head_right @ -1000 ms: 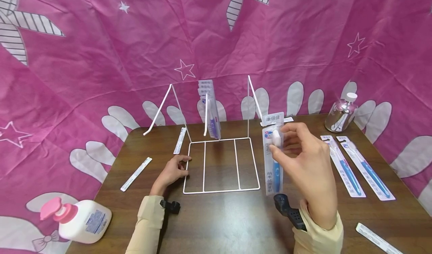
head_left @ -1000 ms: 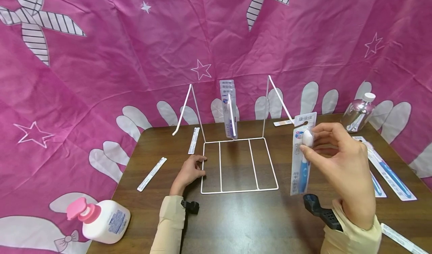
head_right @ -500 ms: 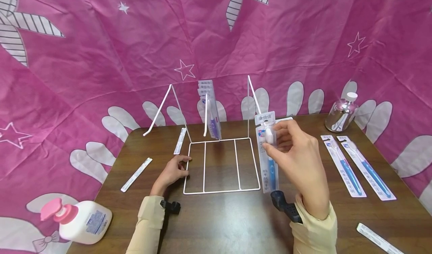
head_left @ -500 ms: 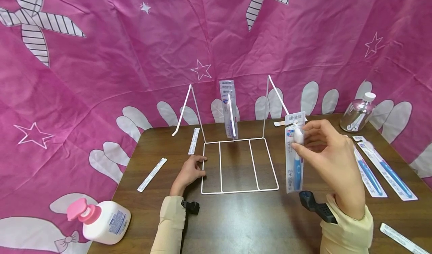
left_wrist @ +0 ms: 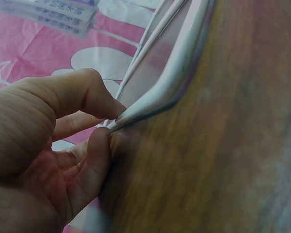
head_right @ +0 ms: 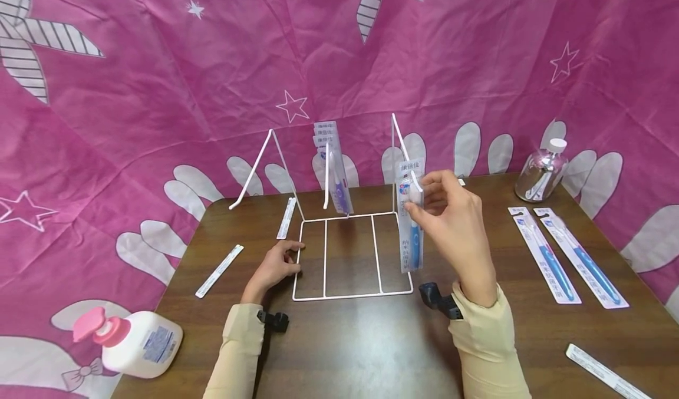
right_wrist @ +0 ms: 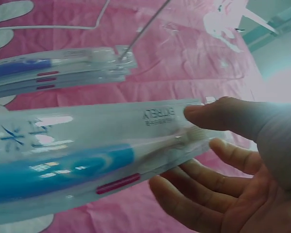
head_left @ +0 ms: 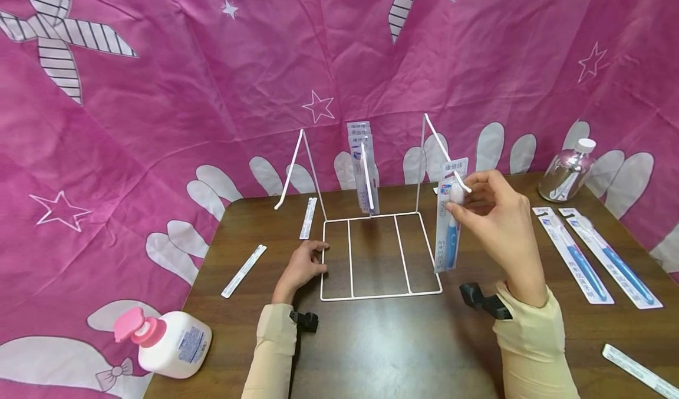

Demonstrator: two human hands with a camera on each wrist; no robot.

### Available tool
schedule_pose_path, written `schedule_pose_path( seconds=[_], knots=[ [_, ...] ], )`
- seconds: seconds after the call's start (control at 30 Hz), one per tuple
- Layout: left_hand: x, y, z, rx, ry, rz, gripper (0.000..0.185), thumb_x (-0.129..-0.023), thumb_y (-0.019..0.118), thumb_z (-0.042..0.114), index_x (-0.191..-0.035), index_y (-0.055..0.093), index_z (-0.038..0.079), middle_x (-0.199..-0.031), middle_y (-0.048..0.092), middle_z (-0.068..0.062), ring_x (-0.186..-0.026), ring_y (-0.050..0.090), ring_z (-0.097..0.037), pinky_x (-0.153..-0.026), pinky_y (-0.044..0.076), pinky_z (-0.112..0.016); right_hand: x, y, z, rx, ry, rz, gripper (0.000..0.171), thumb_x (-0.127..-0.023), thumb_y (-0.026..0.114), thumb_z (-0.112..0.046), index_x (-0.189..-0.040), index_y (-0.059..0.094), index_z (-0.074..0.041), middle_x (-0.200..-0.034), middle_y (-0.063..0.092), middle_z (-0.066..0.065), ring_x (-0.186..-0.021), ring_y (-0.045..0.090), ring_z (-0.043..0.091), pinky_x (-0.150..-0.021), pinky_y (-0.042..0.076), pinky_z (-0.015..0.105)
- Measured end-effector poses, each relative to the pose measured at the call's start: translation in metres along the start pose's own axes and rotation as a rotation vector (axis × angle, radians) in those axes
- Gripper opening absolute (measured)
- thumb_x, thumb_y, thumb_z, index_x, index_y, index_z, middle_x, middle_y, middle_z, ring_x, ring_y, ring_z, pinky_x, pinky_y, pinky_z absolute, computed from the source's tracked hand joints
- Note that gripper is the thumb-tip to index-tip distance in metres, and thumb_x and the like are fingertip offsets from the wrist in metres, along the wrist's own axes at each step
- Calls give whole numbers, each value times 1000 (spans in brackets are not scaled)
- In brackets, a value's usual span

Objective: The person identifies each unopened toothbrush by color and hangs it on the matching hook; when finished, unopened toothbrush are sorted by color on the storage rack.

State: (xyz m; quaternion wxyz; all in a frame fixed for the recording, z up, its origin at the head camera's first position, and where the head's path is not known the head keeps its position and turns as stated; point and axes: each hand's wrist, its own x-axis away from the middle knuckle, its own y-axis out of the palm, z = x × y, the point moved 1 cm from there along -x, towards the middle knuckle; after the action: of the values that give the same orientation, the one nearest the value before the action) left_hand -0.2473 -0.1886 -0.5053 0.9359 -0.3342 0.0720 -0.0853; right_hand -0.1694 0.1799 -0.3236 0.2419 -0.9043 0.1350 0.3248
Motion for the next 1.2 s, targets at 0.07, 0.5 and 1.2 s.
schedule_pose_path(
  seconds=[0.07,0.5,1.2],
  knots=[
    [0,0,0,2,-1,-1,50,-68,76,-11,-117,70,-2,-105,59,-13,-69,52,-14,-61,46,-26,-3,3,3,1,-10,15,41,-71,86,8,-104,61,5,-88,72,17,-74,62,-9,-69,50,10],
    [3,0,0,9,0,-1,50,-68,75,-11,-117,70,-2,-107,59,-15,-68,53,-14,-59,48,-25,-31,17,16,21,17,32,37,-74,86,1,-103,63,4,-88,73,17,-73,59,-8,-68,46,8],
    [1,-1,0,2,19,11,50,-68,75,-10,-116,70,-2,-106,60,-14,-69,53,-14,-61,47,-26,-75,41,47,111,19,-19,38,-80,83,-4,-107,59,5,-90,71,20,-80,67,29,-69,43,19]
  ],
)
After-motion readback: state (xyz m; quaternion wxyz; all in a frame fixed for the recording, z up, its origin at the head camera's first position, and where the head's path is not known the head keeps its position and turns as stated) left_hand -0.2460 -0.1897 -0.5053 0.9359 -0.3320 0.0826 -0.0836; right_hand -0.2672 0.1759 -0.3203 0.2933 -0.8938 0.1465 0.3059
